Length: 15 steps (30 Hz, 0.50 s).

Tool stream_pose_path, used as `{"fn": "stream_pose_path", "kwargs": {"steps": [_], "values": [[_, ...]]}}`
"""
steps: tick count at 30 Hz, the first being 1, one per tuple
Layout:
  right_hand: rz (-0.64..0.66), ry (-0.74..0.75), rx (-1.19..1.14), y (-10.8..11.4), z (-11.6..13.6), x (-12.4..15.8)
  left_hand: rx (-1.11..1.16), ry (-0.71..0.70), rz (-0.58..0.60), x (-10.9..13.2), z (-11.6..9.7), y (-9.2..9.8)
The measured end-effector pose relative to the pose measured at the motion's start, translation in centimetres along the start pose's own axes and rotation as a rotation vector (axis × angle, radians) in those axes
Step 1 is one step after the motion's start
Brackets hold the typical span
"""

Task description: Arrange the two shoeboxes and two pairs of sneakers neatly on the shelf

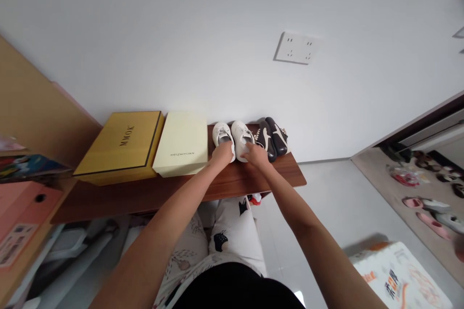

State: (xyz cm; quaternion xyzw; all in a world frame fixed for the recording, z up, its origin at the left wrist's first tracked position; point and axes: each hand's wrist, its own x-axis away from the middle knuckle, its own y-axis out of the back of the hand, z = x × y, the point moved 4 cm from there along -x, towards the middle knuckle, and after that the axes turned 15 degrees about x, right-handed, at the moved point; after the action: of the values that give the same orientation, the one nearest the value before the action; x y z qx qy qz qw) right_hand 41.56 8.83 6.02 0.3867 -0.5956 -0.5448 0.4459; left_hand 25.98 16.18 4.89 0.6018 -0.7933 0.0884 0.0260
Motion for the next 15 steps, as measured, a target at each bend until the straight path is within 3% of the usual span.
{"fn": "stream_pose_path", "kwargs": {"steps": [5,8,13,15], "values": [[0.019,0.023,0.072,-0.3,2.0,0.0,-0.294,-0.088,0.045,1.0,0.2,0.2],[0.009,0.049,0.082,-0.6,2.1,0.1,-0.307,-0.114,0.020,1.2,0.6,0.6],[0.005,0.069,0.092,-0.9,2.1,0.3,-0.195,-0.039,0.005,1.0,0.6,0.5],[0.010,0.079,0.103,-0.8,2.4,0.2,-0.276,-0.057,0.010,1.1,0.3,0.3]]}}
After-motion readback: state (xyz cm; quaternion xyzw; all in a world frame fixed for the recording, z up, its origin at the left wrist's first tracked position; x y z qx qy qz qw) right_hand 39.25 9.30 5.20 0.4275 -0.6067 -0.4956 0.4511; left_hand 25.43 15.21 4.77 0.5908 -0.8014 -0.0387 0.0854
